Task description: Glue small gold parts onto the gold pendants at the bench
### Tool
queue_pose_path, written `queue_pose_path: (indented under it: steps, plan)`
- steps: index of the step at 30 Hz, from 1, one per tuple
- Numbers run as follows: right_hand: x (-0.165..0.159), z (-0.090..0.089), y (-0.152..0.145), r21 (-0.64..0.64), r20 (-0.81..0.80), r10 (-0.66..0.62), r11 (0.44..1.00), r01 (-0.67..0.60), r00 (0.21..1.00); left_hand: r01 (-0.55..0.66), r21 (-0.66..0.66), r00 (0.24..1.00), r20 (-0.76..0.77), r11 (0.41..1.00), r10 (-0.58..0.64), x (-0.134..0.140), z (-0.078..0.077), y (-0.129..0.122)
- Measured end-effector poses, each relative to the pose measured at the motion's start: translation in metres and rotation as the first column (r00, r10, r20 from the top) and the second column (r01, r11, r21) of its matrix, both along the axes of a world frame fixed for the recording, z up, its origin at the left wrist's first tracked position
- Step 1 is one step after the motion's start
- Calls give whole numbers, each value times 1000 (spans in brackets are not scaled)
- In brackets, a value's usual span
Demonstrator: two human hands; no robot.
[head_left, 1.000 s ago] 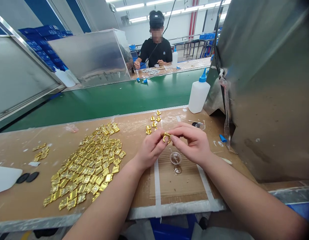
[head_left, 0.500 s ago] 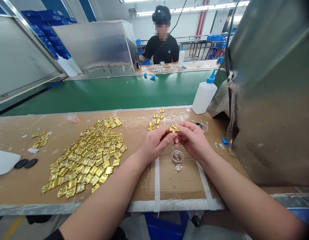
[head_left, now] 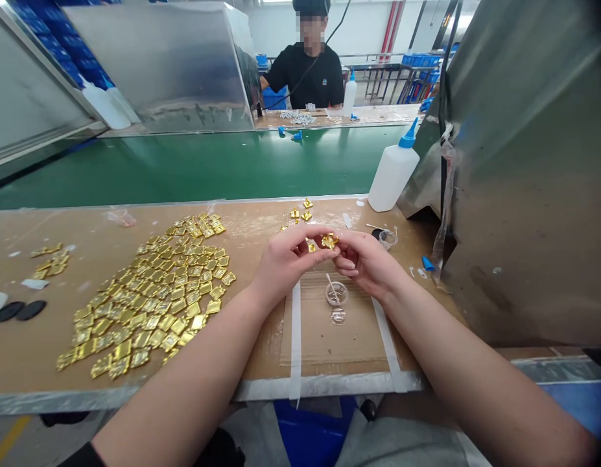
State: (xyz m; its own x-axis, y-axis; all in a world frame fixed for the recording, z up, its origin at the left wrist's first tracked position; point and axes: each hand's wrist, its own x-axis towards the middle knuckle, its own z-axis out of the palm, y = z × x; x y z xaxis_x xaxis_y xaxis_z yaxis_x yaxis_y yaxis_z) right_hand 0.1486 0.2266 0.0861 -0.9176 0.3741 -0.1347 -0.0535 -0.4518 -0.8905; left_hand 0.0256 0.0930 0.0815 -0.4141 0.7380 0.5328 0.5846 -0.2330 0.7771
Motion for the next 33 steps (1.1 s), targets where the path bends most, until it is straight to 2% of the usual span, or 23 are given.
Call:
queue_pose_path:
  steps: [4, 10, 12, 14, 16, 18, 20, 22, 23, 25, 27, 29, 33]
  plan:
    - [1, 4, 1, 44, -1, 13, 999, -13, 1000, -38, -33, 998, 50, 999, 40, 0, 1, -1]
    - [2, 4, 0, 197, -35, -16, 980, 23, 999, -45, -31, 989, 137, 999, 49, -1, -6, -2]
    - [1, 1, 1, 261, -29, -55, 963, 61, 998, -60, -30, 988, 138, 998, 63, -2, -6, -1]
    - [-1, -3, 2, 366, -26, -128, 922, 129, 991, -130, -54, 985, 111, 990, 136, -7, -5, -1]
    - [-2, -7, 4, 528, -43, -196, 828, 189, 980, -259, -116, 962, 54, 959, 266, -17, -2, -2]
    - [-3, -9, 6, 690, -60, -200, 700, 185, 978, -393, -214, 919, -63, 894, 389, -31, -2, -4]
    - [-1, -10, 6, 805, -28, -154, 583, 114, 988, -509, -310, 860, -223, 803, 459, -47, -4, -7]
    - [1, -9, 6, 890, 29, -112, 456, 25, 993, -583, -381, 811, -320, 718, 489, -61, -10, -9]
    - [2, -8, 6, 923, 54, -101, 384, -11, 993, -599, -402, 800, -324, 693, 504, -66, -13, -10]
    - [5, -6, 6, 963, 85, -85, 261, -60, 993, -587, -425, 807, -233, 689, 543, -74, -20, -10]
    - [7, -5, 6, 975, 104, -64, 202, -89, 993, -553, -426, 816, -104, 716, 568, -79, -25, -9]
    - [8, -3, 7, 978, 118, -35, 178, -110, 992, -545, -424, 809, -41, 723, 586, -82, -27, -8]
    - [10, -1, 9, 979, 152, 64, 129, -159, 986, -573, -416, 792, -58, 706, 608, -89, -21, -2]
